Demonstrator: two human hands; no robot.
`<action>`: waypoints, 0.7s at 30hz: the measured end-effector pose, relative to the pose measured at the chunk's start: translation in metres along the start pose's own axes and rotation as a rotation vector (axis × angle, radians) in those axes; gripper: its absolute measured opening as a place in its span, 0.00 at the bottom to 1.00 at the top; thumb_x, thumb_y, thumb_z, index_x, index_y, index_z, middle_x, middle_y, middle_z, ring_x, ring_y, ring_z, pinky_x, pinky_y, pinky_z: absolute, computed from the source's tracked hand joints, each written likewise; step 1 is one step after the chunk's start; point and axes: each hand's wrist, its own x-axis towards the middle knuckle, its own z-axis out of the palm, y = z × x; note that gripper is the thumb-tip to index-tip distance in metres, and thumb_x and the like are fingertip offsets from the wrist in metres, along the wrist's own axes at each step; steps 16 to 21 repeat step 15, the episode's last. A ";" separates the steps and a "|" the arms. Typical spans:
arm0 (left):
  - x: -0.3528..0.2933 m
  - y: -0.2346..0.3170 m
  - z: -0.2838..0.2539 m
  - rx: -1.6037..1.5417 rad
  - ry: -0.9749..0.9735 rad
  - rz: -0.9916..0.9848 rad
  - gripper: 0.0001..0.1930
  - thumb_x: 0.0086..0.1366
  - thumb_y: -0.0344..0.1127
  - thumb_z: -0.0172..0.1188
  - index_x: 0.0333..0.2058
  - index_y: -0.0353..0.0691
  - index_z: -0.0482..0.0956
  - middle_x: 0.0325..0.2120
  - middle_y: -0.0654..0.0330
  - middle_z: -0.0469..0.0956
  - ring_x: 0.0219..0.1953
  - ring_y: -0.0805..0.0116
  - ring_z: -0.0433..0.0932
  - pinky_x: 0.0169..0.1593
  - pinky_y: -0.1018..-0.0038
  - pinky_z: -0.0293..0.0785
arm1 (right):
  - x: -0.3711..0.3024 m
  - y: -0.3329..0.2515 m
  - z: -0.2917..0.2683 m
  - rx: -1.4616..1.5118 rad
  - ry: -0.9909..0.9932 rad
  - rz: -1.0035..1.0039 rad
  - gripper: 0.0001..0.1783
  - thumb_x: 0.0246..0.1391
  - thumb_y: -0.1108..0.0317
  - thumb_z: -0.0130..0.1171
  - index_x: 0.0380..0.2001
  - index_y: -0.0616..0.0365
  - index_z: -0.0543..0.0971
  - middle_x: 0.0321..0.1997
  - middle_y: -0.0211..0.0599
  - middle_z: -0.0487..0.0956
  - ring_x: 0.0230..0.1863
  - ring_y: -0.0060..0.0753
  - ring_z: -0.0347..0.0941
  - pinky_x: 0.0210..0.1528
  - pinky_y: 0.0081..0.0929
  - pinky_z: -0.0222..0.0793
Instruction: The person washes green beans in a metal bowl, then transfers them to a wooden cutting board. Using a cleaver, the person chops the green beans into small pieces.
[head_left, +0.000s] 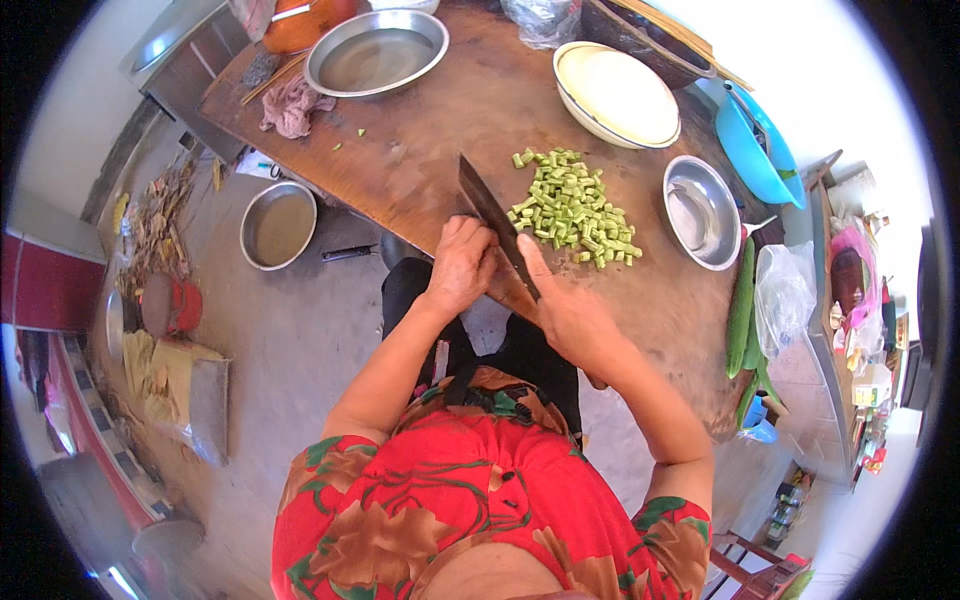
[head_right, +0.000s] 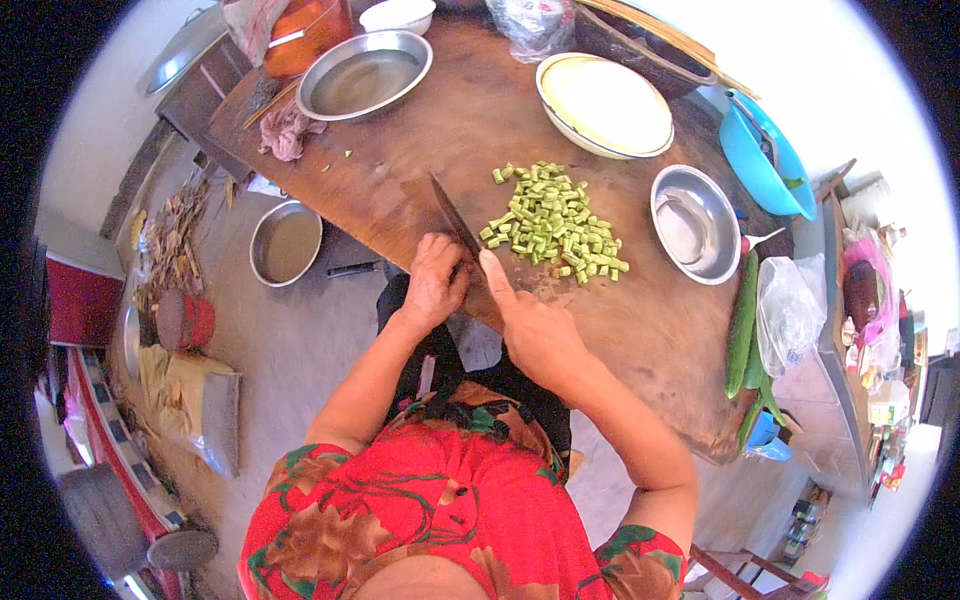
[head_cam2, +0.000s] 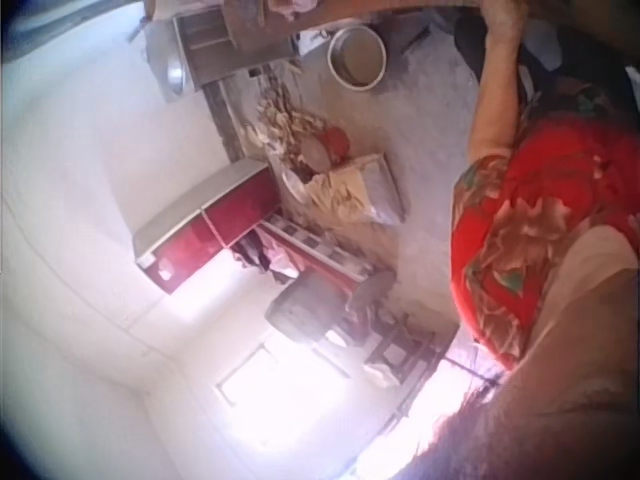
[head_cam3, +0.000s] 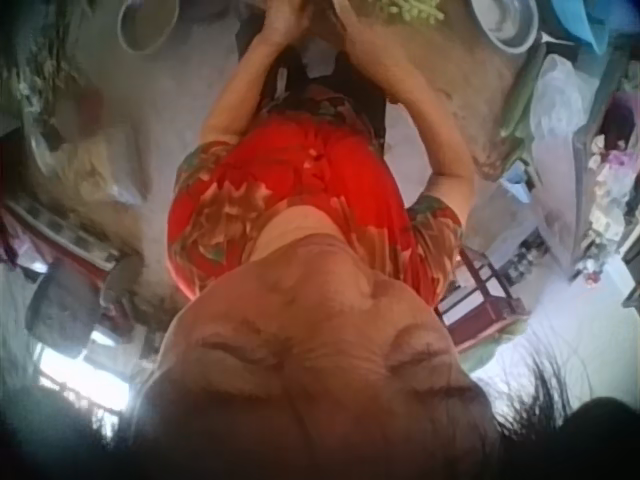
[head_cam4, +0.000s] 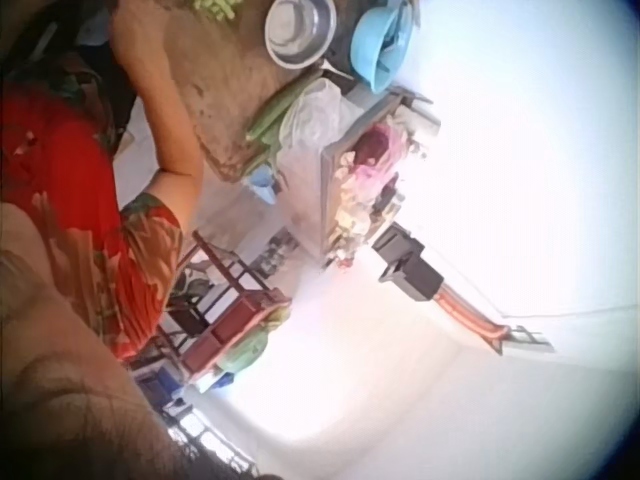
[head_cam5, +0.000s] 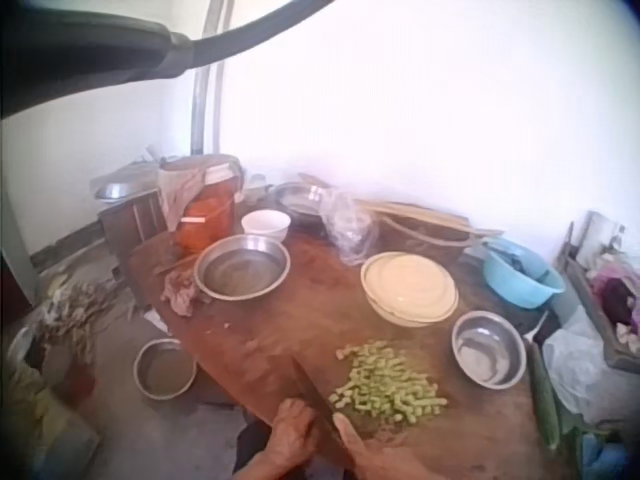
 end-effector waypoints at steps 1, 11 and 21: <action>0.001 0.000 0.001 0.002 0.020 0.005 0.09 0.47 0.22 0.60 0.30 0.37 0.75 0.32 0.53 0.72 0.40 0.49 0.69 0.45 0.61 0.67 | 0.003 -0.001 0.002 -0.008 0.011 -0.016 0.46 0.55 0.73 0.49 0.74 0.44 0.41 0.33 0.56 0.80 0.30 0.62 0.76 0.33 0.54 0.70; 0.004 0.000 0.004 0.032 0.022 0.014 0.10 0.50 0.21 0.59 0.33 0.34 0.74 0.35 0.49 0.72 0.42 0.45 0.70 0.46 0.57 0.68 | 0.022 0.014 0.016 0.113 0.116 0.037 0.48 0.52 0.76 0.50 0.74 0.48 0.43 0.32 0.58 0.78 0.30 0.63 0.76 0.35 0.52 0.71; 0.006 0.007 0.014 0.181 0.065 -0.087 0.21 0.53 0.22 0.58 0.48 0.35 0.71 0.55 0.47 0.68 0.59 0.41 0.64 0.63 0.55 0.60 | 0.015 0.014 -0.007 0.324 0.111 0.247 0.48 0.52 0.76 0.51 0.74 0.45 0.43 0.42 0.63 0.79 0.38 0.60 0.79 0.41 0.46 0.75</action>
